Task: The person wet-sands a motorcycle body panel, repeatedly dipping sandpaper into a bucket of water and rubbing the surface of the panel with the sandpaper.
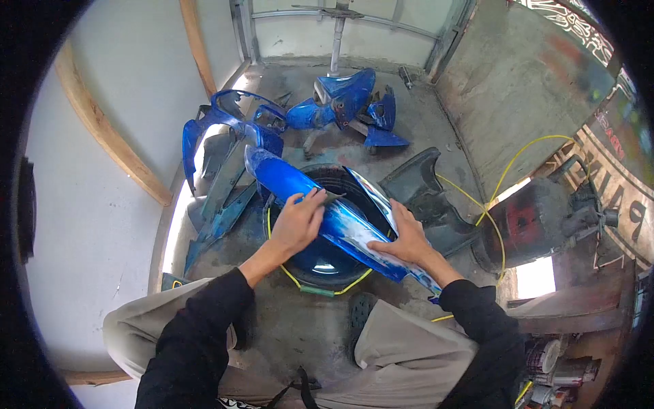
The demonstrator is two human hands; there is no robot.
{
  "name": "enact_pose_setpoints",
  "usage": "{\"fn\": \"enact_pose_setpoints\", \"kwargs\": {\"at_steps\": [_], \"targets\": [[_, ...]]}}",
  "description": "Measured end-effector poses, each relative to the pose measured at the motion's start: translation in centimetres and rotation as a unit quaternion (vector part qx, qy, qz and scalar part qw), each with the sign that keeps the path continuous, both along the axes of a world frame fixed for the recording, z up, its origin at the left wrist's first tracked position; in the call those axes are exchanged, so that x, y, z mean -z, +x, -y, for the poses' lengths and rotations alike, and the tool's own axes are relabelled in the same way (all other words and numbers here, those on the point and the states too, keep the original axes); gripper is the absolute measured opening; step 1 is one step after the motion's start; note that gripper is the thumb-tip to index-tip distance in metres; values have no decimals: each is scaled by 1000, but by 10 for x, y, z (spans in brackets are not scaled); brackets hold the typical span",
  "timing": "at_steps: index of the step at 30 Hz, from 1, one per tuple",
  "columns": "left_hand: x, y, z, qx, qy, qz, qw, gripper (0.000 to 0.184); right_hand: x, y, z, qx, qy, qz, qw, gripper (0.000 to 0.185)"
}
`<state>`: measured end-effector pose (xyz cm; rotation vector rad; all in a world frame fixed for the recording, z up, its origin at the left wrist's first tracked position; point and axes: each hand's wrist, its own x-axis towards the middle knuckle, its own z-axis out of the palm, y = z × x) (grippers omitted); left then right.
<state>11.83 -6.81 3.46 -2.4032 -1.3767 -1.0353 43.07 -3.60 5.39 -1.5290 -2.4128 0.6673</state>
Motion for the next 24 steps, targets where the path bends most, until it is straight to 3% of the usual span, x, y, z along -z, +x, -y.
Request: {"fn": "enact_pose_setpoints", "kwargs": {"at_steps": [2, 3, 4, 6, 8, 11, 13, 20, 22, 23, 24], "targets": [[-13, -8, -3, -6, -195, 237, 952, 28, 0, 3, 2, 3, -5, -9, 1000, 130], [-10, -6, -6, 42, -118, 365, 923, 26, 0, 3, 2, 1, 2, -1, 1000, 130], [-5, -7, -8, 43, -120, 363, 923, 26, 0, 3, 3, -3, 10, 6, 1000, 130], [3, -14, -12, 65, -250, 542, 799, 26, 3, 2, 1, -3, 9, 0, 1000, 130], [10, -18, -13, 51, -253, 530, 808, 27, 4, 3, 0, -3, 9, -2, 1000, 130], [6, -17, -10, 21, -342, 530, 776, 31, 3, 3, 1, 1, 2, -7, 1000, 131], [4, -15, -10, 15, -394, 588, 706, 27, 2, 4, 0, -4, 3, -7, 1000, 130], [5, -26, -11, 87, -354, 636, 681, 25, -1, 2, 2, 3, -7, -1, 1000, 130], [-4, -40, -8, 121, -389, 449, 795, 17, -2, 2, 2, 4, -6, 0, 1000, 130], [-14, -45, -5, 119, -458, 344, 811, 14, -2, 3, 2, 5, -8, 0, 1000, 130], [-14, -44, -2, 118, -461, 344, 810, 14, -2, 3, 2, 4, -7, -5, 1000, 130]]}}
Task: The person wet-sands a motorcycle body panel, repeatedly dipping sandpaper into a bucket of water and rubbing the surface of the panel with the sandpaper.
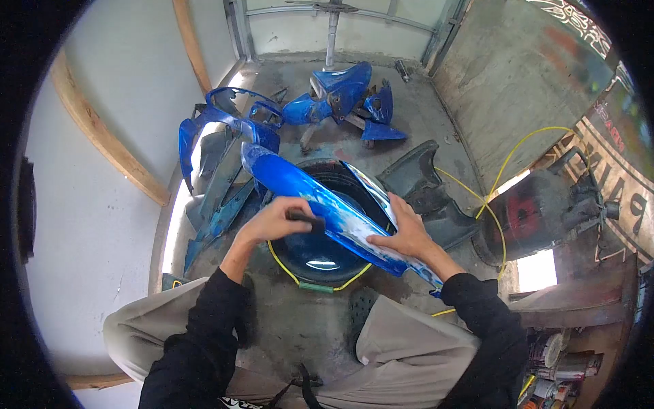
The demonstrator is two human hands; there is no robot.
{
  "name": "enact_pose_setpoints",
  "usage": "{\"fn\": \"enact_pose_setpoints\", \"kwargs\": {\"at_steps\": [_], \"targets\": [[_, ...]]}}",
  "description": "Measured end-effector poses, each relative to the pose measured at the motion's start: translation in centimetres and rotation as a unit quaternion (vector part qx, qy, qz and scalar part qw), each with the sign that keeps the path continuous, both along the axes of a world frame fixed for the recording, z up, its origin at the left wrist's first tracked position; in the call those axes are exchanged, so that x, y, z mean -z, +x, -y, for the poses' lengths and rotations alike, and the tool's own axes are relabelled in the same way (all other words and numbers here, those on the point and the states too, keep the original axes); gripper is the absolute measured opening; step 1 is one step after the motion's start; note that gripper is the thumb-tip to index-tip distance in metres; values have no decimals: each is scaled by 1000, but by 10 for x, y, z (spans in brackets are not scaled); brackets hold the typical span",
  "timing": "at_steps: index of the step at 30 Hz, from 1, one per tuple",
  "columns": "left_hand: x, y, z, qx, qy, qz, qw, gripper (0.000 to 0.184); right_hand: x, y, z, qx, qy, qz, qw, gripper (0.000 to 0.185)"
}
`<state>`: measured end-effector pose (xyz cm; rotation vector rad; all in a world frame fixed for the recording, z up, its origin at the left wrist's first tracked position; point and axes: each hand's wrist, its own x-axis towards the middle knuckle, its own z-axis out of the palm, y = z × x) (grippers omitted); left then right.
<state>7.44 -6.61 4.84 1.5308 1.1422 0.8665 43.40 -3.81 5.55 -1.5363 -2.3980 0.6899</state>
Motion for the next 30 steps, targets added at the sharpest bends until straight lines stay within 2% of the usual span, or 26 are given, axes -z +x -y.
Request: {"fn": "enact_pose_setpoints", "kwargs": {"at_steps": [2, 4, 6, 7, 9, 10, 12, 13, 15, 16, 18, 19, 20, 22, 26, 28, 29, 30], "targets": [[1, 6, 4, 211, 50, -191, 957, 22, 0, 1, -3, -2, 3, -5, 1000, 129], [38, 16, 7, 275, 76, -237, 929, 39, 3, 3, -7, -10, 10, -22, 1000, 129], [58, 31, 4, 288, 7, -350, 892, 45, 4, 5, -16, -12, 12, -21, 1000, 128], [75, 34, -4, 287, 7, -350, 891, 45, 5, 6, -19, -15, 13, -21, 1000, 128], [117, 38, -21, 199, 1, -470, 860, 34, 8, 8, -22, -20, 11, -20, 1000, 128], [121, 39, -31, 195, 2, -470, 861, 34, 6, 8, -27, -23, 12, -18, 1000, 127], [130, 41, -49, 181, -18, -580, 794, 28, 7, 9, -26, -23, 5, -26, 999, 128], [143, 41, -56, 181, -16, -580, 794, 28, 6, 9, -25, -20, 4, -24, 1000, 128], [169, 43, -63, 164, 80, -584, 791, 27, 7, 7, -24, -14, 9, -7, 1000, 128], [182, 48, -62, 165, 80, -582, 792, 27, 7, 8, -24, -13, 9, -5, 1000, 128], [193, 62, -53, 72, 45, -524, 848, 30, 6, 8, -25, -12, 5, -9, 1000, 129], [228, 62, -59, 83, 35, -524, 847, 31, 6, 7, -24, -12, 4, -9, 1000, 129], [219, 64, -62, 84, 35, -524, 847, 31, 5, 7, -24, -11, 3, -9, 1000, 129], [190, 66, -71, 276, -91, -570, 768, 33, 5, 7, -24, -6, 2, -10, 1000, 129], [181, 60, -63, 203, -85, -563, 797, 37, 6, 8, -23, -11, 8, -4, 1000, 128], [189, 57, -62, 77, -8, -540, 838, 41, 5, 7, -24, -9, 10, -1, 1000, 128], [192, 59, -64, 78, -7, -541, 838, 41, 5, 7, -23, -10, 11, -3, 1000, 128], [181, 62, -64, 132, -63, -548, 823, 41, 5, 8, -23, -12, 11, -4, 1000, 128]]}}
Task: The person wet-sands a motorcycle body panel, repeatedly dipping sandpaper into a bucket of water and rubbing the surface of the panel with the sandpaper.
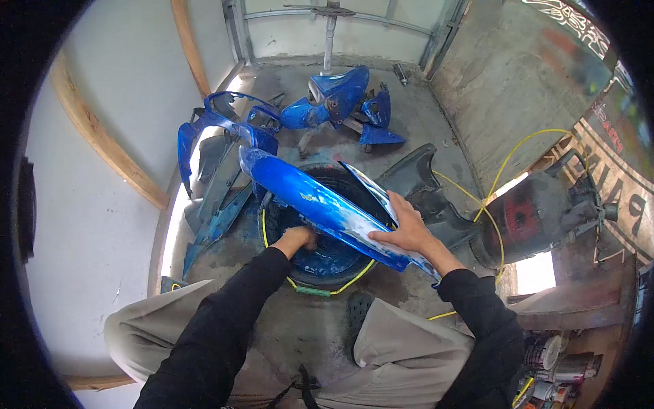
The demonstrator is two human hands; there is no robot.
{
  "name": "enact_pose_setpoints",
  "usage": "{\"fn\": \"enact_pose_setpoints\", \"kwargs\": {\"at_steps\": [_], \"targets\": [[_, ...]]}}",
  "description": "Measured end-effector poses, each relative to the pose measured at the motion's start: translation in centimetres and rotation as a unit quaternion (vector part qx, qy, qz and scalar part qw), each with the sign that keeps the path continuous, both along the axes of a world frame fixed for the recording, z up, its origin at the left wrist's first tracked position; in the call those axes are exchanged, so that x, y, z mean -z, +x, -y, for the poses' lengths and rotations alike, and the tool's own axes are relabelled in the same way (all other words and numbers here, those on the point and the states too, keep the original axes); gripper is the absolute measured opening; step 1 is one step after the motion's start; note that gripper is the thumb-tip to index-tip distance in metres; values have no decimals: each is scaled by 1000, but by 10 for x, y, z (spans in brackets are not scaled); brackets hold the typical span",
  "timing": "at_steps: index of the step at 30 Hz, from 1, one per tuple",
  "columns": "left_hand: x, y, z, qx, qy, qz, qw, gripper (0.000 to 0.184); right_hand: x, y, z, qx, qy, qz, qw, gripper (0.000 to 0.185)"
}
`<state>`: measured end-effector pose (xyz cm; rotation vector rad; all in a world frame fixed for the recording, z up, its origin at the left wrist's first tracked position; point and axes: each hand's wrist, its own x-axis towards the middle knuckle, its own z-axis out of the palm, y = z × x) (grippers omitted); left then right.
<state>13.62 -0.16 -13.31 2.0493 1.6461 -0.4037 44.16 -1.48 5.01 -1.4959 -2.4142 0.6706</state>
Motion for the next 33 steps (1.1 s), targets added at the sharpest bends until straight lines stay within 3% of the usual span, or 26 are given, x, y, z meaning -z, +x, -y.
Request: {"fn": "enact_pose_setpoints", "kwargs": {"at_steps": [1, 4, 7, 8, 10, 14, 16, 17, 19, 24, 26, 27, 31, 33], "targets": [[-12, 2, 2, 15, -76, -19, 997, 41, 0, 0, 0, 0, 0, 0, 1000, 128], [3, -4, 1, -15, -30, 46, 998, 43, 2, 0, 0, -4, 3, -9, 1000, 128], [78, -13, -20, -24, 57, 20, 998, 44, 1, 1, 0, -1, 8, -8, 1000, 128], [72, -12, -23, -24, 58, 21, 998, 44, 0, 0, 0, -3, 10, -4, 1000, 127], [45, -9, -27, -11, -108, -5, 994, 42, 0, -1, 0, -6, 11, -1, 1000, 127], [-14, -3, -4, -21, -120, 45, 992, 38, 0, 0, 0, -7, 11, -1, 1000, 127], [-60, -6, 9, -59, -257, 153, 952, 34, 0, 0, 0, -7, 8, -3, 1000, 127], [-62, -11, 10, -59, -256, 151, 953, 34, 1, 1, -1, -8, 11, 0, 1000, 127], [-71, -26, 17, -107, -328, 322, 882, 32, 3, 2, -1, -9, 13, 0, 1000, 127], [-122, -41, 32, -48, -331, 328, 883, 24, 4, 1, 0, -10, 15, -3, 1000, 128], [-135, -44, 28, -12, -262, 311, 914, 24, 1, 0, 1, -8, 12, -2, 1000, 128], [-133, -45, 21, 10, -221, 327, 919, 34, 0, 0, 1, -6, 7, 1, 1000, 129], [-194, -32, 5, 17, -111, 273, 955, 43, 3, 0, 0, -7, 10, 5, 1000, 129], [-202, -27, -5, 114, 110, 274, 949, 41, 3, 0, -1, -9, 9, 1, 1000, 129]]}}
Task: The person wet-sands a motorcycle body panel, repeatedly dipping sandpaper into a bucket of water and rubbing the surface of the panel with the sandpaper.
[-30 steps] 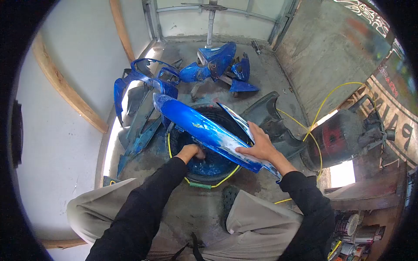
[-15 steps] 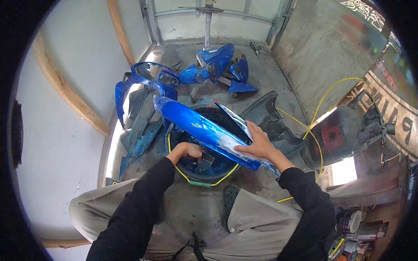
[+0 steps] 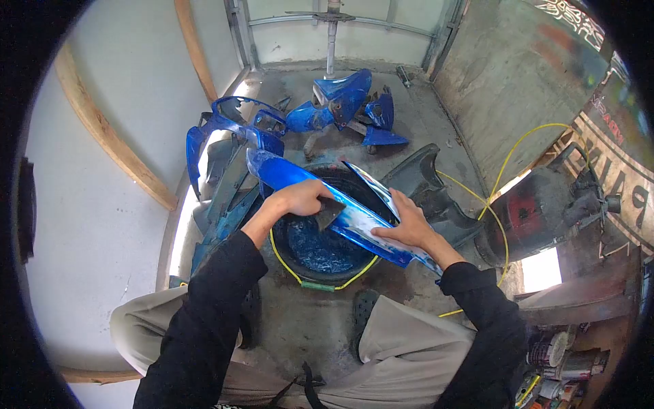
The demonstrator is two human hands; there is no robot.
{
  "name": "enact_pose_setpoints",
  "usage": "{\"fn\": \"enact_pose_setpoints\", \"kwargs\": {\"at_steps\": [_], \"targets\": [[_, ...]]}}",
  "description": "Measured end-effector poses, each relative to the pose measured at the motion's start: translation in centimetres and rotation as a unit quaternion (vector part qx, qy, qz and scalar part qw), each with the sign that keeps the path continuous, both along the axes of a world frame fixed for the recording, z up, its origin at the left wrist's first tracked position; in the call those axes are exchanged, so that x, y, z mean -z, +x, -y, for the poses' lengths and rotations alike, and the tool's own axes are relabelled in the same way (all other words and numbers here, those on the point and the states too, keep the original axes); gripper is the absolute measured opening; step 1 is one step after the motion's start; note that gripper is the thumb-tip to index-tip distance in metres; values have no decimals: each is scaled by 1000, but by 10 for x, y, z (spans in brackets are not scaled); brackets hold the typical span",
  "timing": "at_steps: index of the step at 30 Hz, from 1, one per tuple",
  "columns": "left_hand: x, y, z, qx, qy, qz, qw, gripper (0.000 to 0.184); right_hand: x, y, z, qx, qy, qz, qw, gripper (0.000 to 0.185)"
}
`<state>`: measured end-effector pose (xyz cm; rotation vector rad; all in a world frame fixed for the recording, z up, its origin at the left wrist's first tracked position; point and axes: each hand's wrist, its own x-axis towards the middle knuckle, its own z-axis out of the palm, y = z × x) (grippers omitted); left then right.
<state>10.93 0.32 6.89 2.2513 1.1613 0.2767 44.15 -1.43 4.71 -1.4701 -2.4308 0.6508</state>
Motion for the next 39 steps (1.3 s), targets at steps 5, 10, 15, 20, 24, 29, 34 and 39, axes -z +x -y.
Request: {"fn": "enact_pose_setpoints", "kwargs": {"at_steps": [5, 10, 15, 20, 24, 29, 34, 39], "targets": [[-40, 25, 5, -45, 83, 13, 995, 42, -2, -1, 1, 3, -3, -4, 1000, 128], [-50, 33, 12, -45, 146, 34, 988, 42, -2, 0, 2, 2, 1, -2, 1000, 128], [-48, 18, 10, -39, 155, 70, 985, 46, 1, 0, 1, -3, 11, -5, 1000, 128], [-43, -12, 7, -116, 183, 164, 962, 47, 0, 0, 1, 2, 10, 4, 1000, 128], [-37, -40, 12, -191, 156, 191, 950, 36, -1, -1, 2, 10, 4, 6, 1000, 127], [-27, -61, 21, -307, 243, 97, 915, 32, 2, 1, 1, 4, 12, 1, 1000, 128], [46, -63, 7, -287, 356, 4, 889, 42, -2, 0, 1, 2, 16, 3, 1000, 127], [74, 7, 44, -261, 368, 0, 893, 55, -7, -4, 5, 16, -7, 10, 1000, 126]]}}
